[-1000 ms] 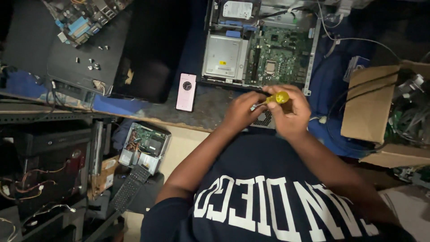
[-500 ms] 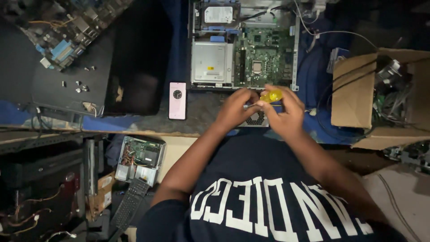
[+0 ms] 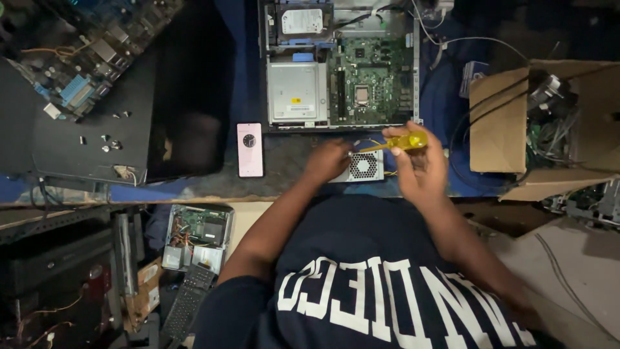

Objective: The person works at a cluttered electronics repair bench on an open desktop computer case. They remove a RAM module from the motherboard, brush it clean, unscrew components with a yellow-handled screwdriver, reposition a cooling fan, and continue unscrewing parts inside the case.

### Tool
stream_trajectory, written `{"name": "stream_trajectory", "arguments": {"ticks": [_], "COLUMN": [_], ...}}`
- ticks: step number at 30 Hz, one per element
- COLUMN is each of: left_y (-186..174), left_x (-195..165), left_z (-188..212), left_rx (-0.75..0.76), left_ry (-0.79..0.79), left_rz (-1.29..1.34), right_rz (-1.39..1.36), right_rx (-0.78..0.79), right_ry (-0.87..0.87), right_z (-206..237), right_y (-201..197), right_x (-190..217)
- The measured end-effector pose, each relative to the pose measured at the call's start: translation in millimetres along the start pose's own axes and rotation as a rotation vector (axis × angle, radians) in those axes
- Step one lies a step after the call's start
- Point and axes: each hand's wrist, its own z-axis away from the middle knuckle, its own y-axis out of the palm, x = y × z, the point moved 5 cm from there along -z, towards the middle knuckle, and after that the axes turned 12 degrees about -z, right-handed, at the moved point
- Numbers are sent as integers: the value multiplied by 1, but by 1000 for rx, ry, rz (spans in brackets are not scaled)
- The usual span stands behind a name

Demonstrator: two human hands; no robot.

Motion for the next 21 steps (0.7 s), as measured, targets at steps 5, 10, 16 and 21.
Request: {"name": "stream_trajectory", "arguments": {"ticks": [5, 10, 16, 21], "left_y": [1, 5, 18, 4], "left_x": [-1, -4, -4, -10], "left_z": [-8, -7, -5, -10], "left_rx": [117, 57, 18, 27], "left_ry": [-52, 50, 93, 91], "left_rz": [15, -35, -43, -85], "right_rz": [-6, 124, 32, 85], "right_rx": [-48, -98, -174, -187], "right_ry": [-44, -97, -87, -86], "right_z": [1, 8, 17, 25], "right_y": [-9, -24, -45, -60], "right_x": [16, 36, 41, 36]}}
